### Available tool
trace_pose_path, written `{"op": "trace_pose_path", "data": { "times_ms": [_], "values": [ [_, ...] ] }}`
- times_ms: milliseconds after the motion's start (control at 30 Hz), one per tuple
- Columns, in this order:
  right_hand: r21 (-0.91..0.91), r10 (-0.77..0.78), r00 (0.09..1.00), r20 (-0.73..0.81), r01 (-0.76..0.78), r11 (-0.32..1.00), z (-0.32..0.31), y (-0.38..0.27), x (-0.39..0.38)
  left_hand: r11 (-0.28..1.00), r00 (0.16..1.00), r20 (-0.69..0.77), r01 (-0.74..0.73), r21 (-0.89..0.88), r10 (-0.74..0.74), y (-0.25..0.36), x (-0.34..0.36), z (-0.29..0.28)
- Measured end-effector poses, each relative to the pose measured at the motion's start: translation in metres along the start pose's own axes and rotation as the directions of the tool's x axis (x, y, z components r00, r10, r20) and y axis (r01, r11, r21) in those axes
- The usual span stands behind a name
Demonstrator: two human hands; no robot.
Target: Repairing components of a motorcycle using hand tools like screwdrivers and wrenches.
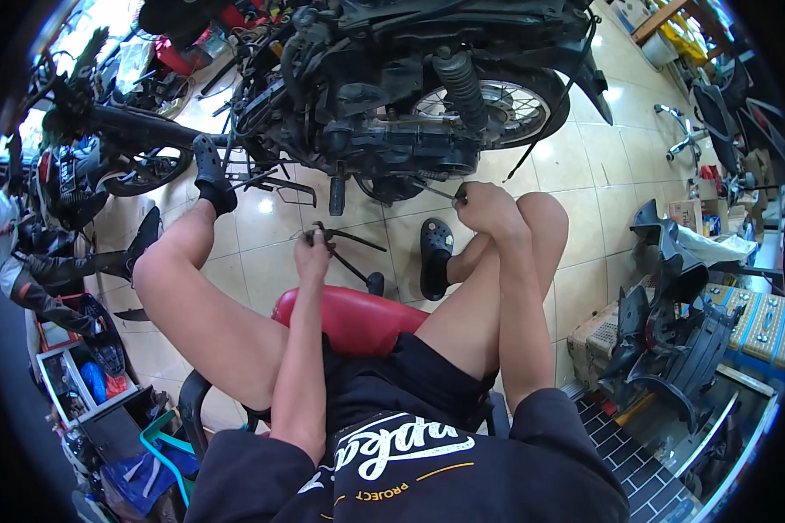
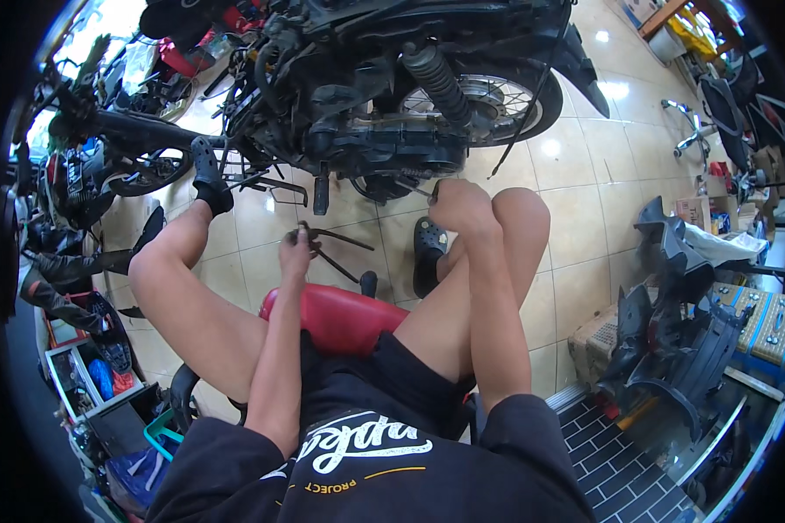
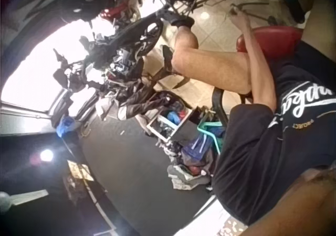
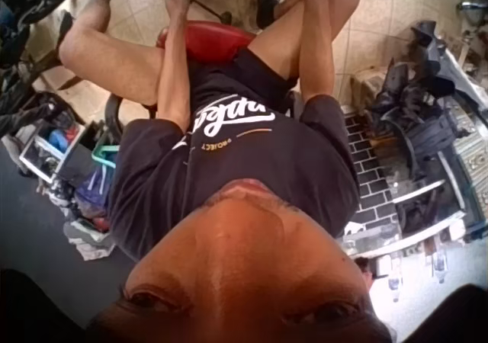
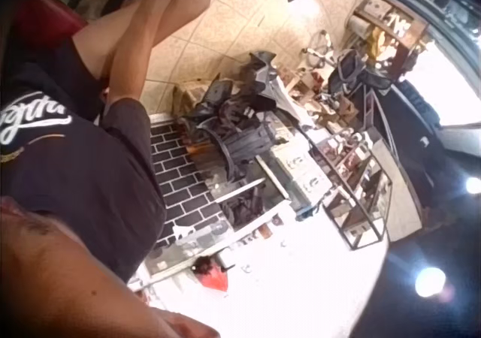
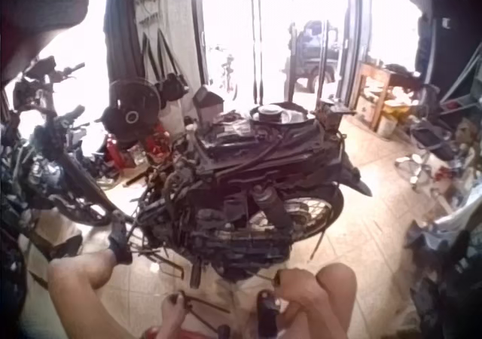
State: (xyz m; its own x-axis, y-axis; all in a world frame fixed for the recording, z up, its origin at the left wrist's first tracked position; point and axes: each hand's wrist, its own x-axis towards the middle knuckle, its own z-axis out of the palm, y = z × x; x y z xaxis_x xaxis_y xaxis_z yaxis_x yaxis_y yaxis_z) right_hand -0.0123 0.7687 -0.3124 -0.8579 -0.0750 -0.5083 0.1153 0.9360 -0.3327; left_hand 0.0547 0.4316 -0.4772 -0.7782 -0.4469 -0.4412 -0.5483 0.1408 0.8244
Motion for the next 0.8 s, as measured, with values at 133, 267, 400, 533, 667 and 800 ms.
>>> {"op": "trace_pose_path", "data": {
  "times_ms": [133,267,400,533,667,800],
  "values": [
    [-0.053,-0.044,0.999,-0.002,0.044,0.998,-0.004,-0.004,0.0,0.92,0.999,0.034,0.014,-0.391,0.0,0.062,-0.025,-0.057],
    [-0.002,-0.114,0.993,0.012,0.114,0.994,0.014,0.007,0.002,0.817,0.983,-0.175,-0.144,-0.559,0.054,0.122,-0.004,-0.102],
    [0.011,-0.08,0.996,0.041,0.079,0.997,0.013,0.006,-0.012,0.748,0.955,-0.28,-0.256,-0.612,0.097,0.183,0.01,-0.13],
    [-0.044,-0.036,0.995,0.089,0.04,0.998,0.014,0.003,-0.013,0.686,0.927,-0.372,-0.241,-0.686,-0.047,0.194,0.053,-0.153],
    [-0.082,-0.045,0.996,0.08,0.051,0.995,0.023,-0.004,-0.003,0.656,0.89,-0.418,-0.208,-0.726,-0.181,0.187,0.102,-0.18],
    [-0.127,-0.059,0.997,0.044,0.064,0.99,0.038,-0.014,-0.002,0.743,0.878,-0.406,-0.093,-0.663,-0.252,0.16,0.176,-0.196]
  ]
}}
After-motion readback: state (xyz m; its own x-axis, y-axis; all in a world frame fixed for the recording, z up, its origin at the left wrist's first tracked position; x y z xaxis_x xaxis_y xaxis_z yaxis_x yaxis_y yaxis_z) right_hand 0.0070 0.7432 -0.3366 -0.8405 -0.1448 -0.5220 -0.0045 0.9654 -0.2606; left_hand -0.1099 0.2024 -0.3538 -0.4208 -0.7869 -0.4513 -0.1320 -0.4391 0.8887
